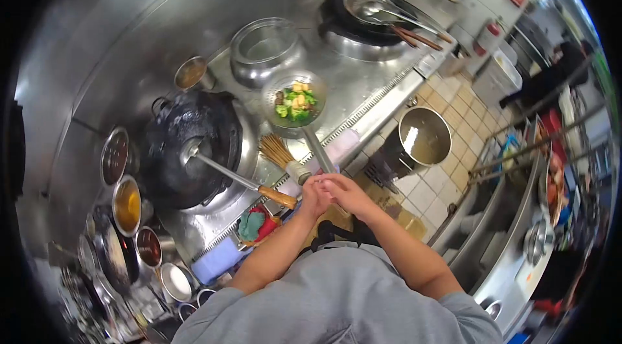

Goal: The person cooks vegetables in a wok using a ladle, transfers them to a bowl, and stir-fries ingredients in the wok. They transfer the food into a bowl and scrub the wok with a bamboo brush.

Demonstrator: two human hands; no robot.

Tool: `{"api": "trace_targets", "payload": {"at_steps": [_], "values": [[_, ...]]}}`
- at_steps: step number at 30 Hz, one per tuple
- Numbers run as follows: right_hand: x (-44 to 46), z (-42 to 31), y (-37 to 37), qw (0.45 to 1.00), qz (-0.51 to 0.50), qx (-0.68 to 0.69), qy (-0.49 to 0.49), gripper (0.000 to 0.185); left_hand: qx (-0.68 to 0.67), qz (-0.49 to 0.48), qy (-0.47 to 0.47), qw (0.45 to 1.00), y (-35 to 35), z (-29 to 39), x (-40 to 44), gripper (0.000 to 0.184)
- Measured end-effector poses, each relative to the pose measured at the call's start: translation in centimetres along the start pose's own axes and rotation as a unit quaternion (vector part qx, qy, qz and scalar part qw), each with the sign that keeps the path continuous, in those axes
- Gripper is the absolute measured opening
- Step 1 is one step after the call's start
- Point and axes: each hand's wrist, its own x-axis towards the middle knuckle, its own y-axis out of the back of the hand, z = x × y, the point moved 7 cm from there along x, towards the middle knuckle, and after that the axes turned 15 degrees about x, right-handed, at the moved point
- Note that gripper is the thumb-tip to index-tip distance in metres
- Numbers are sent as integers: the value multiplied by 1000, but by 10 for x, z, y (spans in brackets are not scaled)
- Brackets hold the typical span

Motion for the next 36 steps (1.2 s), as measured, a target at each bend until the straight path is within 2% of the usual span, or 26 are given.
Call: {"api": "trace_targets", "payload": {"at_steps": [1, 2, 3, 5, 6, 8, 10, 11, 12, 14, 15, 16, 18, 19, 20, 22, 23, 24, 25, 26, 28, 30, 32, 34, 36], "values": [[19, 8, -11, 997, -41, -57, -13, 37, -57, -69, -32, 996, -3, -1, 9, 46], [33, 13, -25, 990, -86, -113, -24, 42, -64, -60, -48, 995, -7, -1, 12, 46], [39, 7, -47, 986, -107, -121, -32, 42, -79, -19, -38, 996, -11, -3, 14, 43], [40, 5, -99, 928, -232, -280, -75, 64, -117, 63, -23, 991, -12, 1, 20, 42], [44, 8, -116, 920, -255, -288, -81, 64, -134, 21, 12, 991, -19, 6, 24, 40], [39, 31, -141, 914, -275, -180, -237, 80, -145, 51, 0, 988, -28, 14, 26, 39], [50, 73, -153, 900, -320, -231, -188, 82, -131, 83, -4, 988, -22, 14, 40, 36], [35, 66, -168, 895, -333, -175, -241, 62, -143, 119, 4, 983, -28, 18, 41, 26], [36, 71, -174, 890, -344, -178, -240, 62, -142, 124, -7, 982, -25, 19, 48, 26], [50, 73, -172, 915, -248, -250, -199, 37, -117, 110, 3, 987, -18, 18, 59, 16], [52, 56, -177, 929, -244, -198, -196, 25, -116, 114, 15, 987, -29, 25, 56, 16], [58, 38, -176, 925, -253, -203, -196, 25, -118, 117, 4, 986, -32, 41, 54, 16], [62, 0, -164, 910, -305, -4, -282, 29, -98, 48, 47, 993, -37, 47, 51, 18], [54, -31, -154, 893, -320, 67, -308, 34, -149, -35, 70, 986, -32, 37, 60, 19], [43, -64, -142, 871, -334, 139, -333, 39, -148, -34, 69, 986, -49, 41, 47, 19], [48, -114, -111, 905, -336, 97, -243, 48, -118, 158, -118, 973, -98, 86, -18, 18], [58, -135, -86, 936, -317, 19, -153, 49, -66, 235, -58, 968, -115, 99, -35, 13], [65, -157, -64, 953, -291, -56, -58, 50, -64, 241, -61, 967, -109, 100, -44, 13], [56, -183, -54, 950, -306, -54, -42, 49, -91, 156, -68, 981, -113, 100, -50, 10], [43, -209, -47, 946, -318, -51, -26, 48, -119, 71, -72, 988, -119, 100, -59, 15], [33, -231, -27, 953, -301, -46, -8, 48, -110, 34, -120, 986, -136, 115, -96, 18], [28, -244, -6, 957, -287, -44, 12, 48, -114, 62, -139, 982, -137, 127, -130, 17], [29, -253, 24, 974, -213, -49, 60, 47, -65, 139, -169, 974, -115, 143, -161, 20], [28, -250, 46, 980, -190, -18, 64, 47, 24, 278, -205, 938, -95, 167, -193, 20], [29, -241, 57, 981, -189, 0, 48, 47, 98, 377, -208, 897, -57, 188, -215, 15]]}}
